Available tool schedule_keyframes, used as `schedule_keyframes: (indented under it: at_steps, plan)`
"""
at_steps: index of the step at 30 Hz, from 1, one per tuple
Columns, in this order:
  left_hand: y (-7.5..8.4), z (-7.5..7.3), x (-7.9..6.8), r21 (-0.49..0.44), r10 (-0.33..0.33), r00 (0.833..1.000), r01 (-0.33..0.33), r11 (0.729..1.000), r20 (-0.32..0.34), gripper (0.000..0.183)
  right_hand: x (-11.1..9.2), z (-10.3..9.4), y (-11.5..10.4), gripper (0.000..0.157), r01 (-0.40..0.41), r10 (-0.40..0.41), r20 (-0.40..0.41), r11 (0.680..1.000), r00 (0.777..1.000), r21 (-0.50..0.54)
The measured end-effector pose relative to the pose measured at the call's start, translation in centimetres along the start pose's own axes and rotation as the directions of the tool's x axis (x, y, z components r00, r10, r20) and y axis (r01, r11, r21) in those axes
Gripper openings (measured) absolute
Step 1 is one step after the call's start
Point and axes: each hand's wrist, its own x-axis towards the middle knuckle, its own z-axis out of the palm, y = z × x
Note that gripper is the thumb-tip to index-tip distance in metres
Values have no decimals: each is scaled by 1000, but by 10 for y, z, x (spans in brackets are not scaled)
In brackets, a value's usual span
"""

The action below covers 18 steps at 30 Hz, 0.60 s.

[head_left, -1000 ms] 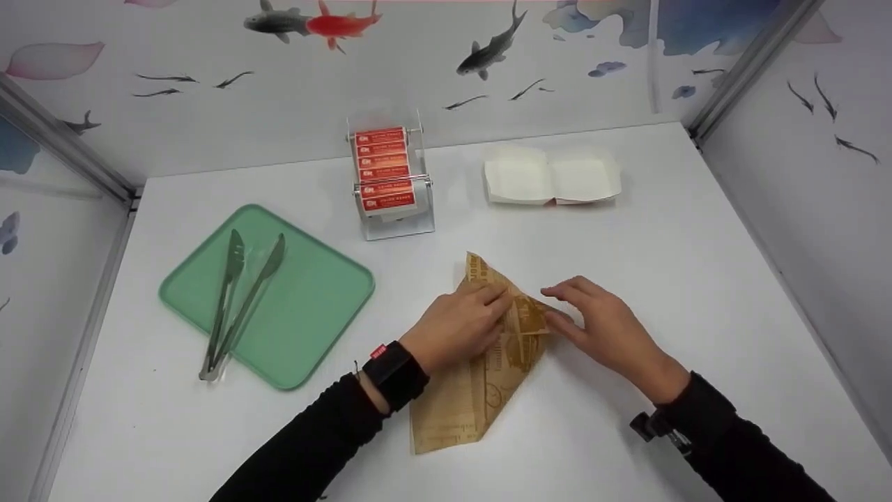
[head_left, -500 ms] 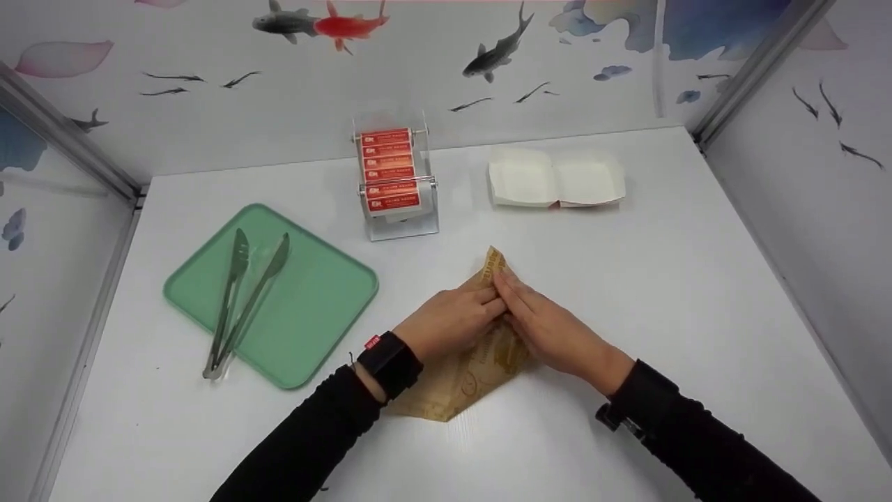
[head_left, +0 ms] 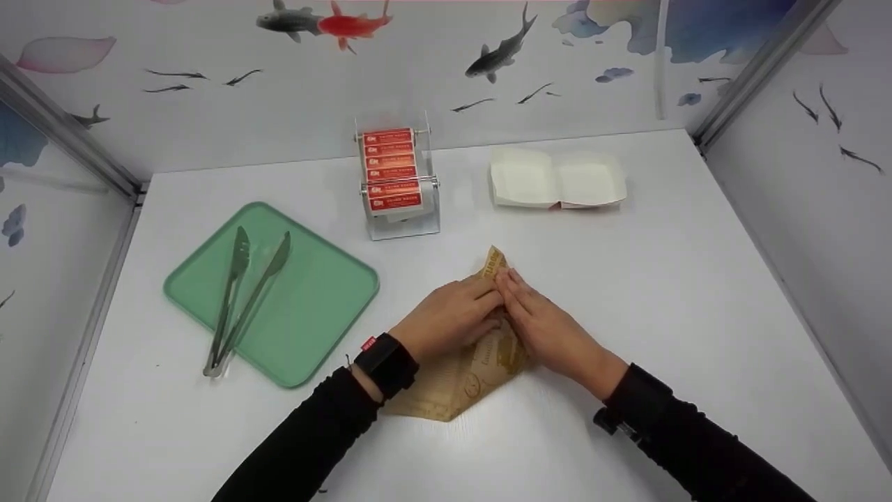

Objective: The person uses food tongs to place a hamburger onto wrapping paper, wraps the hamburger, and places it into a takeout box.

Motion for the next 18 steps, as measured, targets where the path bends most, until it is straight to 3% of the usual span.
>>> schedule_keyframes:
  at_steps: [12, 15, 18]
  plan:
    - [7, -6, -15, -15, -57, 998, 57, 998, -5, 26, 3, -5, -3, 55, 4, -1, 41, 998, 999, -60]
    - [10, -15, -28, -26, -54, 999, 54, 998, 0, 26, 3, -5, -3, 59, -12, 14, 49, 998, 999, -54]
    - [16, -28, -50, -24, -53, 997, 54, 998, 63, 23, 4, -5, -4, 63, -32, 34, 65, 999, 997, -34]
